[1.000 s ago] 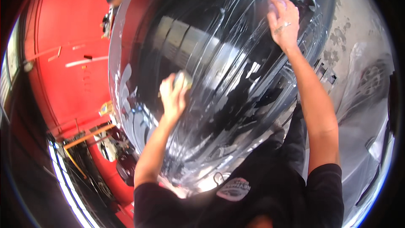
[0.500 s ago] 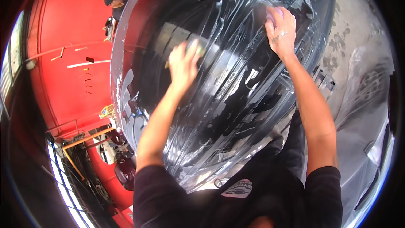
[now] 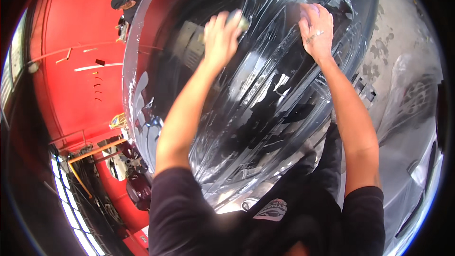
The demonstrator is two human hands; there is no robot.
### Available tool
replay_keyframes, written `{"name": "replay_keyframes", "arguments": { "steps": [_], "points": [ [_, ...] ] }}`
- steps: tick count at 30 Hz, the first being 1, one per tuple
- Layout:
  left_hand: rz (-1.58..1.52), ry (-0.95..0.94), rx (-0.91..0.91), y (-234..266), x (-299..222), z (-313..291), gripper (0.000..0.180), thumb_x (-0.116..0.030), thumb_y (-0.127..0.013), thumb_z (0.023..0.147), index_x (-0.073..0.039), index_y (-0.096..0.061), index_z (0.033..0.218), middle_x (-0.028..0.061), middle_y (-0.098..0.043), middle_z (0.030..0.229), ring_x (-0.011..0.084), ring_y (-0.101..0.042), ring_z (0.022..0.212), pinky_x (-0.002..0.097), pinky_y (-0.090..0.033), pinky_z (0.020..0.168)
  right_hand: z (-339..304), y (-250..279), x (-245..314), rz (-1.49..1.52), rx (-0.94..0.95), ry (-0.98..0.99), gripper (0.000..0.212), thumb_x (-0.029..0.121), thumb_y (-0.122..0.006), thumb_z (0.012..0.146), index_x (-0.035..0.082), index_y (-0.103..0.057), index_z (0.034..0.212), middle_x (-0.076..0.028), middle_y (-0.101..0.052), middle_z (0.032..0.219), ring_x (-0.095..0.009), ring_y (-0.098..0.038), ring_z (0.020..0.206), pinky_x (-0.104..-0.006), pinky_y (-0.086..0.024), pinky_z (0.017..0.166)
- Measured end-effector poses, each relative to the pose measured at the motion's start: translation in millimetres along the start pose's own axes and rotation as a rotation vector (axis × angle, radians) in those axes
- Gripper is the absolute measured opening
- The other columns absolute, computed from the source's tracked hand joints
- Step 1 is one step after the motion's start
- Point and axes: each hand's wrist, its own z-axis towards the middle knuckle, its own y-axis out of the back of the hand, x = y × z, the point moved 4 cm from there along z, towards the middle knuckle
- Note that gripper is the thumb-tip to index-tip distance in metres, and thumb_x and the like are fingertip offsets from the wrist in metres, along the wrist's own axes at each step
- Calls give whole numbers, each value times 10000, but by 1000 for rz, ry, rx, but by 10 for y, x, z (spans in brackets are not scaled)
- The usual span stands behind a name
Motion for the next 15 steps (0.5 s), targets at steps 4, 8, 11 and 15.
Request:
{"name": "replay_keyframes", "arguments": {
  "steps": [4, 8, 11, 15],
  "points": [
    [-39, 182, 112, 636, -316, -1771, 493, -153, -774, 922, -120, -750, 1414, 249, -655, 1389, 427, -633, 1187, 529, -477, 1012, -16, -2, 2, -15, -33, 0, 397, 258, -692, 958, 187, -744, 1345, -181, -637, 1400, -379, -581, 1352, -609, -369, 1235],
    [-23, 12, -1, 194, -177, -702, 493, -189, -737, 973, -140, -716, 1463, 245, -664, 1335, 424, -642, 1178, 523, -503, 979, -33, -28, 57, -4, -10, 5, 395, 265, -698, 957, 189, -746, 1342, -190, -642, 1380, -386, -580, 1353, -602, -366, 1238],
    [68, -65, -29, -344, -28, 673, 442, -182, -762, 960, -185, -736, 1401, 151, -679, 1242, 386, -639, 1056, 512, -494, 895, -58, -105, 212, 65, -4, 63, 401, 268, -697, 960, 184, -743, 1349, -187, -644, 1371, -386, -588, 1334, -588, -380, 1221],
    [-54, -125, -38, -269, -281, 409, 481, -187, -785, 939, -187, -728, 1417, 160, -676, 1258, 388, -632, 1064, 526, -488, 915, -6, -69, -26, -2, -35, 105, 416, 274, -699, 958, 184, -735, 1363, -192, -646, 1363, -384, -601, 1306, -579, -401, 1180]
  ]
}}
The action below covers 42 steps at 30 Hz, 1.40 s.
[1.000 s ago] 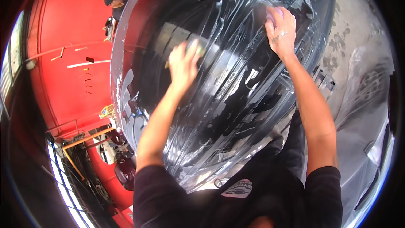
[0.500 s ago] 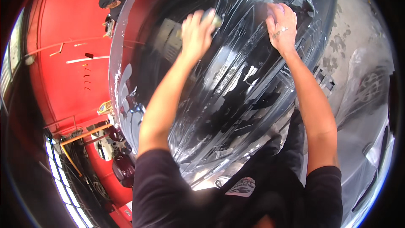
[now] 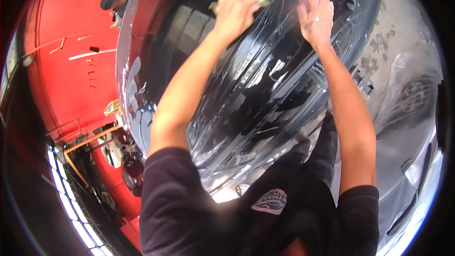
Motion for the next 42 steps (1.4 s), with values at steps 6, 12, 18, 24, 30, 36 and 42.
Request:
{"name": "replay_keyframes", "arguments": {
  "steps": [6, 12, 18, 24, 30, 36, 42],
  "points": [
    [43, 419, 217, 1379, -586, -2512, 575, -89, -782, 921, -80, -689, 1489, 268, -614, 1452, 454, -612, 1253, 548, -470, 1081, -2, 18, 127, -15, -8, -49, 423, 282, -711, 939, 189, -737, 1351, -196, -643, 1359, -384, -586, 1335, -632, -389, 1219],
    [106, 144, 50, 245, -19, -474, 502, -148, -755, 952, -160, -714, 1452, 205, -662, 1328, 428, -636, 1120, 537, -486, 977, -2, 44, 240, 61, 35, -71, 414, 222, -729, 915, 161, -744, 1324, -213, -634, 1346, -405, -576, 1341, -631, -401, 1198],
    [55, 89, 122, -85, -130, 350, 509, -142, -748, 954, -135, -707, 1461, 199, -670, 1288, 409, -629, 1116, 528, -501, 919, 48, 160, 87, 70, 70, -132, 437, 191, -723, 904, 139, -735, 1338, -231, -613, 1396, -436, -543, 1377, -619, -351, 1234],
    [86, 221, 198, 323, -136, -517, 631, -27, -773, 879, -122, -691, 1498, 245, -644, 1340, 432, -621, 1145, 527, -467, 985, -34, 124, 235, 78, 105, -158, 465, 168, -734, 887, 127, -720, 1351, -255, -588, 1435, -469, -509, 1412, -676, -326, 1247],
    [179, 199, 207, -526, 267, 1065, 515, -145, -736, 968, -154, -684, 1481, 181, -663, 1276, 393, -633, 1108, 543, -480, 929, 34, 161, 246, 85, 133, -159, 470, 141, -727, 884, 128, -715, 1354, -251, -574, 1440, -489, -494, 1414, -689, -320, 1242],
    [117, 235, 196, 118, -263, -65, 582, -95, -785, 883, -87, -717, 1461, 206, -647, 1317, 402, -602, 1136, 519, -464, 942, 31, 188, 185, 80, 126, -143, 490, 148, -731, 874, 136, -710, 1363, -250, -565, 1460, -483, -488, 1420, -689, -316, 1247],
    [265, 285, 203, -685, 446, 1281, 457, -189, -716, 990, -151, -695, 1446, 205, -663, 1217, 426, -644, 1091, 589, -488, 894, 13, 129, 346, 139, 148, -116, 505, 155, -738, 869, 133, -698, 1372, -260, -554, 1458, -493, -481, 1425, -703, -305, 1246]
  ]
}}
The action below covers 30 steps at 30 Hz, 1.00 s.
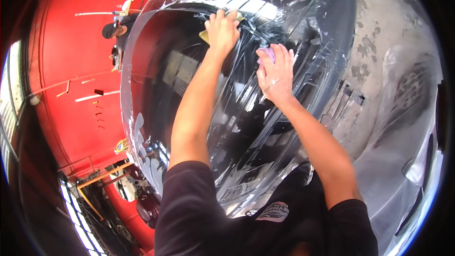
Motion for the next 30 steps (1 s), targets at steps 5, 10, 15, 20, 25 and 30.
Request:
{"name": "replay_keyframes", "arguments": {
  "steps": [5, 10, 15, 20, 25, 30],
  "points": [
    [-109, -92, 33, 293, -448, -737, 480, -179, -713, 999, -115, -675, 1474, 231, -652, 1309, 439, -624, 1126, 558, -489, 937, 53, 107, -228, -1, -54, -43, 517, 132, -711, 899, 123, -672, 1414, -260, -550, 1456, -494, -485, 1413, -703, -314, 1238],
    [-100, -21, 84, 889, -567, -3040, 653, -140, -778, 875, -99, -659, 1516, 264, -606, 1389, 464, -578, 1156, 551, -448, 970, 58, 85, -239, 158, -110, -113, 491, 133, -674, 954, 94, -645, 1443, -244, -554, 1450, -461, -504, 1395, -686, -312, 1242],
    [-91, -34, -62, 426, -865, -1160, 522, -129, -724, 936, -125, -702, 1457, 207, -648, 1265, 405, -608, 1096, 537, -458, 907, 37, 135, -289, 346, -168, -178, 449, 147, -631, 1010, 64, -618, 1451, -247, -547, 1445, -463, -514, 1365, -611, -343, 1228],
    [-98, -55, -34, 210, -1043, -504, 461, -158, -756, 941, -141, -736, 1402, 156, -676, 1198, 378, -619, 1090, 537, -462, 881, 29, 187, -298, 369, -154, -158, 445, 171, -591, 1057, 69, -585, 1490, -250, -538, 1451, -463, -509, 1357, -561, -378, 1200],
    [-138, -45, -66, 578, -1086, -1593, 545, -155, -778, 907, -137, -708, 1448, 215, -645, 1322, 401, -614, 1085, 542, -462, 885, 42, 185, -433, 134, -195, -83, 406, 151, -628, 1050, 102, -630, 1453, -241, -559, 1418, -464, -536, 1329, -574, -404, 1175],
    [-85, 186, -101, 241, -1147, -778, 493, -210, -772, 905, -150, -728, 1392, 142, -645, 1155, 379, -604, 1096, 531, -441, 885, 34, 98, -357, 33, -188, -1, 395, 188, -626, 1063, 99, -636, 1448, -252, -580, 1380, -453, -556, 1295, -576, -426, 1136]
  ]
}}
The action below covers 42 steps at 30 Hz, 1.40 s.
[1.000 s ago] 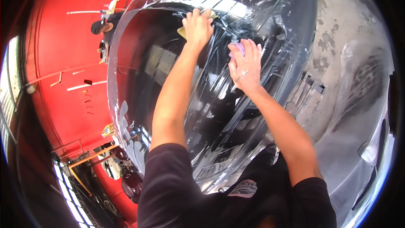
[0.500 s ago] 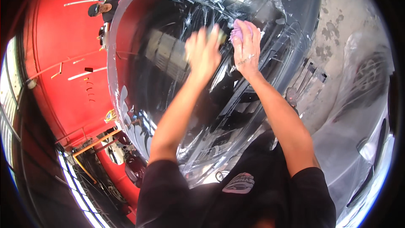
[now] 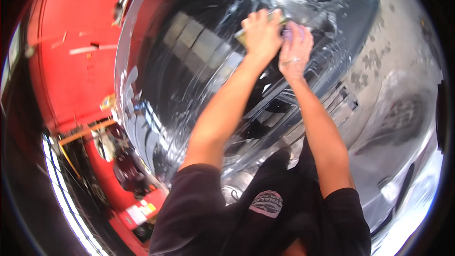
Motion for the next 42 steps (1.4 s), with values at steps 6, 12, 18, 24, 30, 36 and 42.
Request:
{"name": "replay_keyframes", "arguments": {
  "steps": [6, 12, 18, 24, 30, 36, 42],
  "points": [
    [-83, 94, -114, 514, 399, -1231, 598, -142, -796, 863, -203, -682, 1447, 188, -650, 1316, 384, -631, 1154, 544, -458, 965, 257, 9, -645, -141, 79, 117, 401, 234, -634, 1106, 122, -616, 1490, -272, -587, 1444, -461, -537, 1374, -566, -409, 1181],
    [192, 704, 46, 1823, 1929, -3906, 455, -203, -788, 971, -146, -744, 1420, 252, -673, 1401, 451, -641, 1219, 552, -507, 1045, 562, -166, -1096, -61, 367, 177, 409, 195, -630, 1101, 85, -605, 1495, -287, -616, 1425, -473, -565, 1346, -549, -436, 1166],
    [-79, 991, -180, 2367, 1361, -5503, 473, -229, -659, 1094, -60, -643, 1536, 235, -648, 1279, 411, -634, 1160, 483, -496, 1044, 108, -186, 136, -306, 359, 282, 449, 361, -541, 1131, 93, -611, 1484, -216, -637, 1397, -450, -576, 1292, -607, -453, 1074],
    [-479, 1302, -409, 2115, 282, -6232, 496, -51, -700, 1051, 17, -616, 1535, 178, -631, 1297, 318, -640, 1205, 398, -500, 1064, -1607, -256, 2512, -286, 595, 705, 303, 242, -538, 1064, 98, -658, 1302, -162, -600, 1298, -366, -553, 1199, -569, -443, 993],
    [-570, 1204, -380, 2002, 331, -5845, 526, -58, -713, 1024, 24, -605, 1533, 203, -649, 1290, 343, -637, 1195, 419, -490, 1079, -3663, -575, 3717, 278, 1187, 1042, 613, 255, -671, 994, 175, -580, 1595, -216, -449, 1703, -454, -341, 1618, -661, -194, 1333],
    [-506, 1272, -454, 2315, 396, -6476, 629, -106, -720, 1018, 3, -526, 1607, 229, -660, 1336, 368, -647, 1209, 443, -481, 1096, -3317, -601, 3899, 195, 1329, 1101, 499, 260, -673, 998, 214, -661, 1495, -192, -512, 1616, -399, -446, 1529, -681, -271, 1281],
    [-659, 1548, -783, 2062, 287, -7793, 691, -87, -738, 1057, -31, -440, 1678, 86, -681, 1276, 159, -636, 1079, 304, -507, 975, -1824, -915, 2628, -207, 870, 794, 511, 385, -539, 1116, 294, -505, 1618, -172, -437, 1665, -424, -386, 1552, -708, -307, 1243]
  ]
}}
